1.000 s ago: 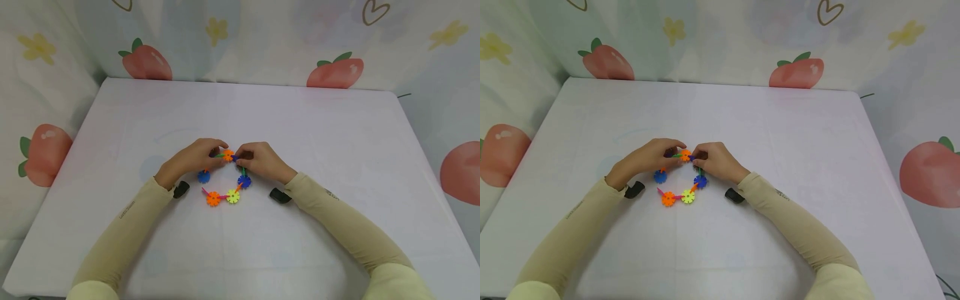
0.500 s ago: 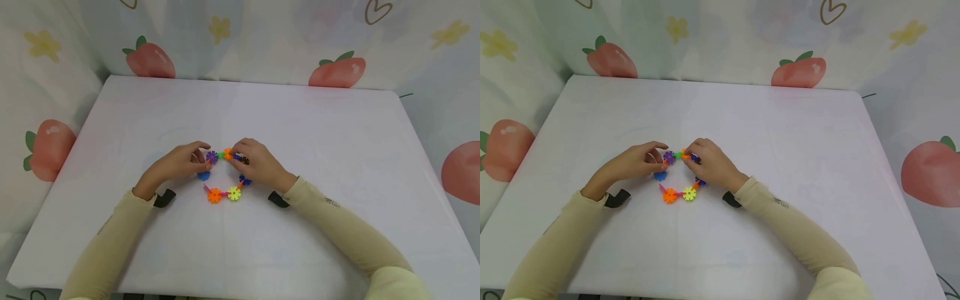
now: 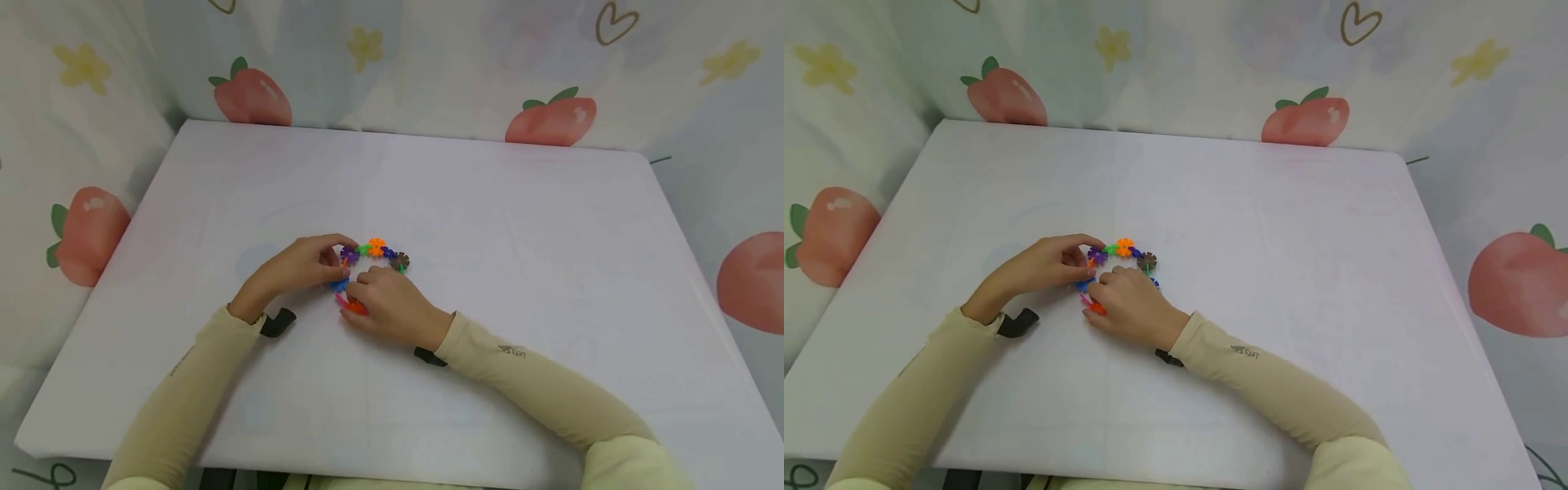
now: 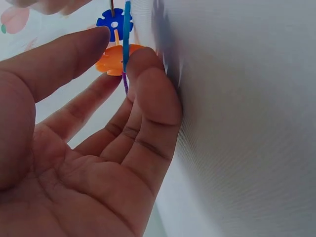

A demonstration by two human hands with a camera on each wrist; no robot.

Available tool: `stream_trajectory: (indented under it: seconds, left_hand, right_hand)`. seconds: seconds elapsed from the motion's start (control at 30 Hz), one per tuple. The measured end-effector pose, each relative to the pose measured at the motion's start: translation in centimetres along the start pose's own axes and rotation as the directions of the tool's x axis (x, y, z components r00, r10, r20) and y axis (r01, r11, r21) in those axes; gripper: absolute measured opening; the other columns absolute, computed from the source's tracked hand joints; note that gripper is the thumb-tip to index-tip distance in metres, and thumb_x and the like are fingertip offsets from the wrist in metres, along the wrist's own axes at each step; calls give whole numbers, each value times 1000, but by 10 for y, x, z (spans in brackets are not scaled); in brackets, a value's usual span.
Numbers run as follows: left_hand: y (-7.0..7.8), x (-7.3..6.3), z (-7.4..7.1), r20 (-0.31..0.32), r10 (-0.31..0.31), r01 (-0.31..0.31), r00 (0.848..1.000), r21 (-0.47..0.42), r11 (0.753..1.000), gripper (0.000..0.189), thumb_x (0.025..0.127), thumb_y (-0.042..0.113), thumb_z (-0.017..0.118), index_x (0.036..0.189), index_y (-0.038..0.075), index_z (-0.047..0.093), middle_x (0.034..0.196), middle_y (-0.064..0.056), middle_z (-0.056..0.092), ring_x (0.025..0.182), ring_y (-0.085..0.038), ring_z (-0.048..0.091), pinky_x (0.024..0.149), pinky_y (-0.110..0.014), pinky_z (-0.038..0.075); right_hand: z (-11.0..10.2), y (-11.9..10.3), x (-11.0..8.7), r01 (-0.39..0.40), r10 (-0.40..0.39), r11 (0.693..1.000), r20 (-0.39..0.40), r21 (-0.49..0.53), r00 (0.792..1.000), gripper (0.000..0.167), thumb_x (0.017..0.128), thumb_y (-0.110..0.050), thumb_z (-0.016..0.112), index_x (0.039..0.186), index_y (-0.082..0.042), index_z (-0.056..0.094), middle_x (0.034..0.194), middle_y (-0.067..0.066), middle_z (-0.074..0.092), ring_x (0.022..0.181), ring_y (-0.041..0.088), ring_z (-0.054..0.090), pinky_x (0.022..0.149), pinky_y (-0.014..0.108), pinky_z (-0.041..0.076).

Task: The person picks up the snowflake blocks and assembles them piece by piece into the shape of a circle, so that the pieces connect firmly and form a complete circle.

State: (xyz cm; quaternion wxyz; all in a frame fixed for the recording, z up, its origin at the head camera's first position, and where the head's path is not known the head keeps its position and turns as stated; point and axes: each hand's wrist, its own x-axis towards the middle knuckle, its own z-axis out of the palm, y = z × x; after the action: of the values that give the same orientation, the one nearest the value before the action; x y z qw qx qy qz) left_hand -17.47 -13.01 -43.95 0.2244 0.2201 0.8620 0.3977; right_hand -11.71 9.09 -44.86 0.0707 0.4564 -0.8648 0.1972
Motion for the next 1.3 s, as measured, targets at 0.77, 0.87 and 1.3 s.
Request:
stream_trajectory:
  seconds: [0.77, 0.87, 1.3]
  left_hand:
    - [-4, -4, 3, -61, -18, 14, 998, -79, 997, 25, 100, 12, 75, 124, 5, 70, 94, -8, 70, 82, -24, 62, 74, -35, 50]
    - [-4, -4, 3, -71, -4, -1, 997, -68, 998, 26, 100, 12, 76, 125, 6, 70, 94, -7, 70, 83, -24, 63, 74, -35, 51]
    - [-1, -5, 2, -76, -3, 1, 997, -36, 999, 28, 101, 13, 75, 129, 9, 72, 95, -7, 69, 81, -24, 62, 73, -36, 52]
  right_hand:
    - [7, 1, 4, -140, 137, 984, 35, 105, 990, 25, 96, -5, 71, 75, -9, 59, 68, -3, 48, 62, 14, 47, 55, 24, 38]
    - [7, 1, 4, -139, 137, 985, 26, 100, 990, 22, 96, -5, 72, 76, -9, 62, 68, -3, 49, 62, 14, 48, 55, 24, 39]
    - [7, -2, 4, -139, 141, 987, -19, 82, 990, 25, 96, -3, 71, 74, -10, 61, 66, -3, 46, 61, 15, 47, 52, 25, 36]
